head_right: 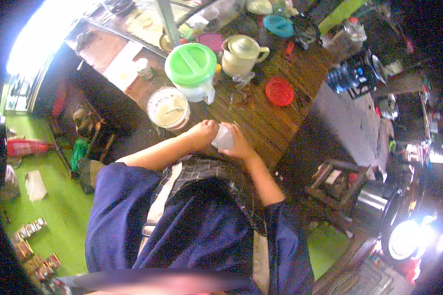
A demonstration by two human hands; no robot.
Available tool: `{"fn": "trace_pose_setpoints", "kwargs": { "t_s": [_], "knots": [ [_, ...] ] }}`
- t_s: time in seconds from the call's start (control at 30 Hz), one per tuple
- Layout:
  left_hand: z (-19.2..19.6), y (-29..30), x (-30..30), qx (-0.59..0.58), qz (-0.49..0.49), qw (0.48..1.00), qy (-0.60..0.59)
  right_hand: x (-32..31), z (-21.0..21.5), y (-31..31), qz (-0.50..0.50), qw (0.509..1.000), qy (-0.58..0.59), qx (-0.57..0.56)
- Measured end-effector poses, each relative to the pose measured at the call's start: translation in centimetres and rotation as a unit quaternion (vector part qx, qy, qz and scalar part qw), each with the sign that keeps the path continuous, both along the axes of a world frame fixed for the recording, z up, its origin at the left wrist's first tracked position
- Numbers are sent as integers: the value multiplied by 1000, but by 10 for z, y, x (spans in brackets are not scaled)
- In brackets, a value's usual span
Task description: The person scoops a white paste into a small plastic bag, then cuts the bag open with scissors and seals it. They repeat the process with a second bag, scooping a yellowish powder into it and sealing it as well.
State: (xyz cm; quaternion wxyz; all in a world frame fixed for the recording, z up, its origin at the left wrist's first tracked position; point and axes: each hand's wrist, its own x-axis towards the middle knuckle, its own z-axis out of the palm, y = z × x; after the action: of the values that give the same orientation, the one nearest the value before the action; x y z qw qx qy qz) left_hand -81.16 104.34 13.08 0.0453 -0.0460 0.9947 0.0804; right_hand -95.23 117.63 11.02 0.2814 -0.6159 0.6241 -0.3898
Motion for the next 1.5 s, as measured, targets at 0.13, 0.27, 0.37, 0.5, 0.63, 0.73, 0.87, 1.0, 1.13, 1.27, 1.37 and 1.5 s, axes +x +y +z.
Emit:
{"fn": "trace_pose_setpoints", "kwargs": {
  "t_s": [0.13, 0.27, 0.37, 0.5, 0.63, 0.73, 0.87, 1.0, 1.13, 1.27, 1.37, 1.5],
  "knots": [
    [1, -16, -14, 55, -20, 996, -60, -6, 1, -6, 12, 1000, 7, -20],
    [7, -35, -29, 201, 22, 971, -129, -9, 0, -5, -6, 1000, -13, -19],
    [7, -42, -32, 280, 16, 954, -106, -11, -1, -2, -16, 1000, -9, -15],
    [0, -40, -26, 370, 37, 927, -53, -14, -5, 3, -31, 1000, -4, 1],
    [-6, -32, -18, 459, 106, 880, -56, -16, -9, 6, -22, 1000, -7, 9],
    [-8, -19, -12, 502, 174, 845, -54, -13, -13, 7, -18, 1000, -5, 13],
    [-9, -12, -4, 497, 202, 843, -39, -6, -19, 9, -33, 999, -14, 9],
    [-16, -2, -2, 512, 251, 816, 90, -8, -31, 9, -84, 993, -67, 46],
    [-39, -11, -12, 394, 156, 893, 150, -14, -42, 2, -163, 972, -152, 75],
    [-74, -10, -29, 554, 185, 807, 85, -27, -43, -2, -172, 899, -355, 191],
    [-93, -13, -39, 621, 245, 743, 43, -61, -42, -8, -145, 819, -431, 351],
    [-96, -15, -50, 611, 271, 744, 2, -153, -57, -55, -193, 965, -2, 179]
  ]
}}
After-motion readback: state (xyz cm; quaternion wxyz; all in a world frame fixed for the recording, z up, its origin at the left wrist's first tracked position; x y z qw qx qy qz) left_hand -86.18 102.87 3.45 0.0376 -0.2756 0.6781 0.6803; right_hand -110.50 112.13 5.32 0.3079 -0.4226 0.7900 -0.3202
